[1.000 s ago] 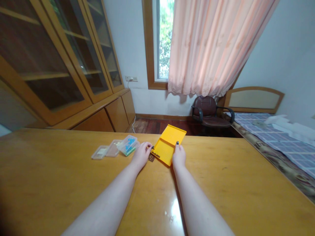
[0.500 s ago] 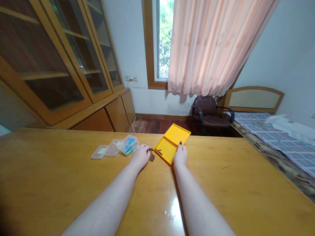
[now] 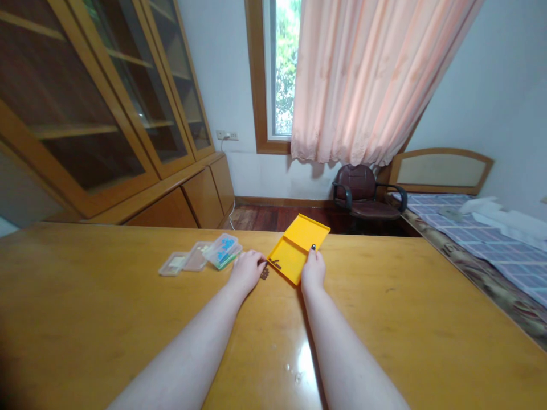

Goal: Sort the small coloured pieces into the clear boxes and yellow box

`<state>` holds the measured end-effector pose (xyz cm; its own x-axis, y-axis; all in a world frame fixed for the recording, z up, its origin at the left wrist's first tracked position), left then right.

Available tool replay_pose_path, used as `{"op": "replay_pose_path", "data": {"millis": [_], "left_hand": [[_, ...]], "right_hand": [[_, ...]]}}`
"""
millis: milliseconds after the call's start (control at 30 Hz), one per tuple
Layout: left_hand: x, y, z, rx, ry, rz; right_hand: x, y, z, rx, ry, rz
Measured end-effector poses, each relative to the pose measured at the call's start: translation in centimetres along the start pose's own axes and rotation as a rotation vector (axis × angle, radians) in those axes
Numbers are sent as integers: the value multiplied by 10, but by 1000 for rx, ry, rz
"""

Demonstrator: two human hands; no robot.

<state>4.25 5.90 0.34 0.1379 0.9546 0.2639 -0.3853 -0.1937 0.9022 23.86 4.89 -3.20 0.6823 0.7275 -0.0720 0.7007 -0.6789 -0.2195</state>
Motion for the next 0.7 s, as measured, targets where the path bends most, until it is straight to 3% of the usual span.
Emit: {"op": "replay_pose_path", "data": {"millis": [600, 700], "left_hand": [[4, -6, -2, 25, 43, -8], [4, 2, 0, -39, 54, 55]], "right_hand": [[0, 0, -4, -3, 0, 0], [0, 0, -3, 2, -7, 6]]}}
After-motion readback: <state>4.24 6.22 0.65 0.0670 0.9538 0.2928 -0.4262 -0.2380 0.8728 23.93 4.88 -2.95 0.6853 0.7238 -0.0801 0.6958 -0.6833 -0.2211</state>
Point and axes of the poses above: each hand's wrist, its own x-axis towards the middle knuckle, its own y-axis out of the back of the hand, z = x × y, the point moved 4 cm from there along x, towards the middle knuckle, and after that the axes turned 6 degrees about z, right-handed, at the moved point
